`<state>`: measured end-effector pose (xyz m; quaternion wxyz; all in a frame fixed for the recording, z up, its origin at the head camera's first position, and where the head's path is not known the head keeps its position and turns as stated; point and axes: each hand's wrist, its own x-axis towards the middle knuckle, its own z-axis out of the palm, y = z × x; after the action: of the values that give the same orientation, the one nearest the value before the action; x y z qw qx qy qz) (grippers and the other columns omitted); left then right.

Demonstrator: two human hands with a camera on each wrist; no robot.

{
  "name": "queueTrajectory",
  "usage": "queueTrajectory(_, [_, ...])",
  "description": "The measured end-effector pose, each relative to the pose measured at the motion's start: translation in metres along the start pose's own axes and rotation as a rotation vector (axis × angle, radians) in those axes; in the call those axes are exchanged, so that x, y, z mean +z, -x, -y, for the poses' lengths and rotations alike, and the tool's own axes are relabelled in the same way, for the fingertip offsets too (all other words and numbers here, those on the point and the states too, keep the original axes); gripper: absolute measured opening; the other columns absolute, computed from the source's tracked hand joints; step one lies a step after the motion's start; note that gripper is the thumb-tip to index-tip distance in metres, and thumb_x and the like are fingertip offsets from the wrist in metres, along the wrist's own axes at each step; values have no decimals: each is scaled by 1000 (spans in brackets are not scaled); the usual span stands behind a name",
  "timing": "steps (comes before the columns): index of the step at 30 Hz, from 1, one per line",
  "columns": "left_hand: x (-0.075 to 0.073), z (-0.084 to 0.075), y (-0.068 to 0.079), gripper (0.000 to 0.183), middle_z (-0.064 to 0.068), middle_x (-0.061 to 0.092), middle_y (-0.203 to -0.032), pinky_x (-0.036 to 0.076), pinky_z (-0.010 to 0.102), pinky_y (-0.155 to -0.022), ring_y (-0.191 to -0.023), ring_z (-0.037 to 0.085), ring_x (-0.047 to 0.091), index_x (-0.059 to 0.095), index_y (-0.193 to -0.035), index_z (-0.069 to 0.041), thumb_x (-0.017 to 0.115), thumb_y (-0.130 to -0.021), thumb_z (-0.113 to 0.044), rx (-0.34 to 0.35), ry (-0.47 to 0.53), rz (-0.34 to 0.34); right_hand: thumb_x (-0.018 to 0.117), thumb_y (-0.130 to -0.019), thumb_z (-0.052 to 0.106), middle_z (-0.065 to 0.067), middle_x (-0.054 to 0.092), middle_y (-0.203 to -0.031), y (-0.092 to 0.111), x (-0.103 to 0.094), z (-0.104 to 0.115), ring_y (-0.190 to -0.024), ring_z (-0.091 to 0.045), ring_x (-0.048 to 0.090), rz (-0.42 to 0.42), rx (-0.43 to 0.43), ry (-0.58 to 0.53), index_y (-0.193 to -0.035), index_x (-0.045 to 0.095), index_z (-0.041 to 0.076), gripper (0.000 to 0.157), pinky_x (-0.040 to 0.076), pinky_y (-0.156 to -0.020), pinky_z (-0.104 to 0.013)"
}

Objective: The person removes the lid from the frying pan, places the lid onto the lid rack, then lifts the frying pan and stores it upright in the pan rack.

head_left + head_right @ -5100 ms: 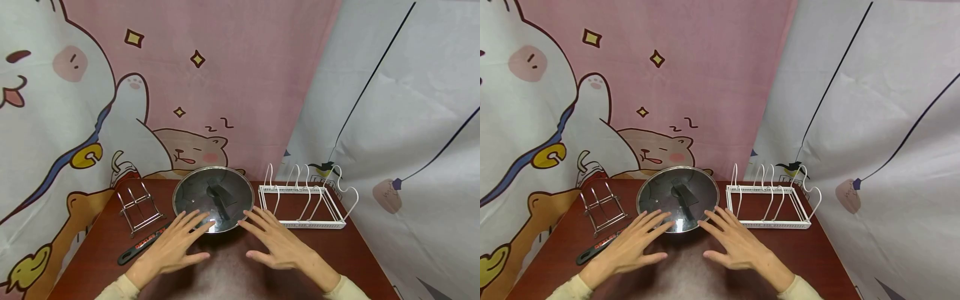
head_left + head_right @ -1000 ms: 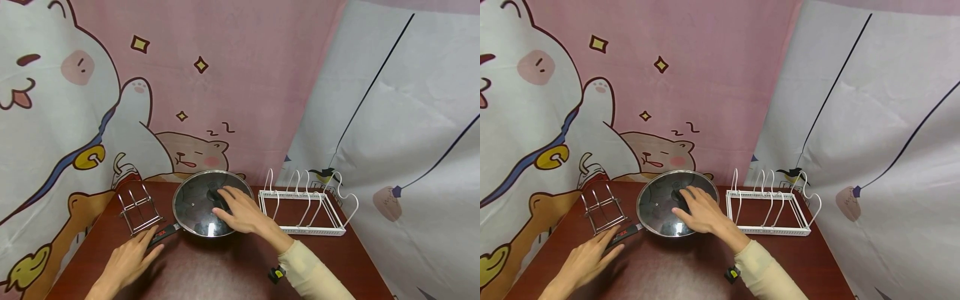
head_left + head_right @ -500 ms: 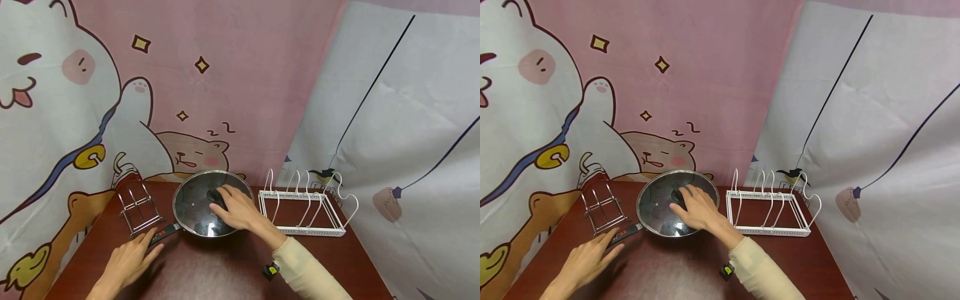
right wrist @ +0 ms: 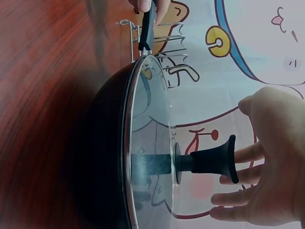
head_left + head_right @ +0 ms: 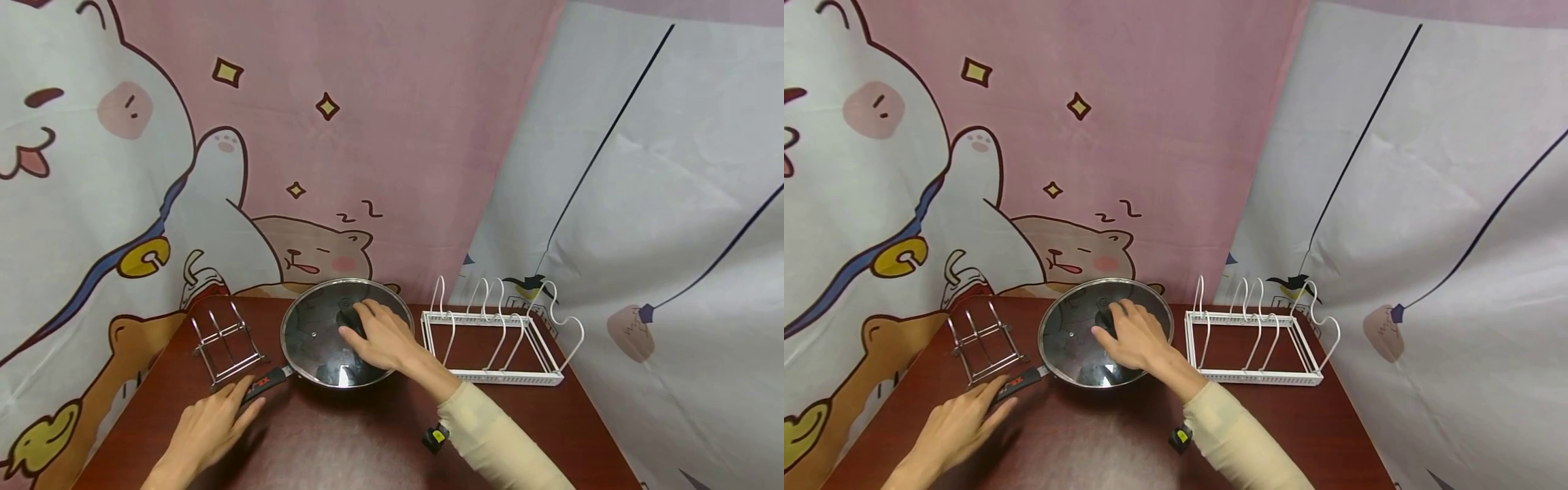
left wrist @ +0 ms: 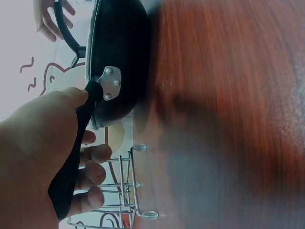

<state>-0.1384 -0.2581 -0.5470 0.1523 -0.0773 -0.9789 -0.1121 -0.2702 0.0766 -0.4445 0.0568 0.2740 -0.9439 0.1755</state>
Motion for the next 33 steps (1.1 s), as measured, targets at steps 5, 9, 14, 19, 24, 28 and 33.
queueTrajectory(5, [0,1,1,47,6,79,-102,45,44,-50,-65,25,68,70,-140,-16,79,-105,-46,3,10,-12,52,-113,61,-19,59,-165,-3,0,2,-148,-44,63,-6,23,5,-162,57,6,74,55,-117,-61])
queueTrajectory(9, [0,1,0,43,4,78,-99,44,42,-49,-63,22,66,70,-139,-15,78,-107,-43,7,15,-20,52,-113,61,-19,60,-164,-5,0,4,-147,-43,64,-5,48,7,-162,57,6,73,55,-117,-61])
queueTrajectory(14, [0,1,0,39,4,78,-96,43,41,-49,-62,20,65,71,-138,-15,76,-109,-40,12,18,-25,52,-113,61,-19,61,-162,-7,1,7,-145,-42,65,3,76,20,-161,57,6,73,57,-116,-59])
queueTrajectory(19, [1,1,1,37,4,77,-94,43,41,-48,-61,20,65,71,-136,-16,77,-108,-39,10,15,-28,52,-113,62,-19,62,-160,-10,2,11,-143,-41,67,14,104,22,-162,57,6,74,58,-115,-57])
queueTrajectory(24, [2,2,1,36,4,77,-94,43,42,-48,-60,23,66,72,-135,-17,78,-107,-38,18,13,-48,55,-112,61,-18,65,-156,-13,6,13,-138,-40,69,7,135,30,-160,59,7,72,60,-109,-58])
queueTrajectory(28, [3,2,1,36,3,76,-92,43,42,-47,-59,23,65,71,-135,-17,78,-107,-39,22,10,-54,58,-112,59,-18,67,-153,-15,10,14,-135,-40,70,5,161,34,-158,60,7,70,61,-106,-58])
queueTrajectory(33, [4,2,1,35,3,76,-91,42,42,-47,-59,23,65,72,-135,-18,78,-107,-39,27,7,-60,59,-111,57,-19,67,-153,-17,14,14,-134,-42,70,2,197,32,-158,60,4,70,61,-106,-59])
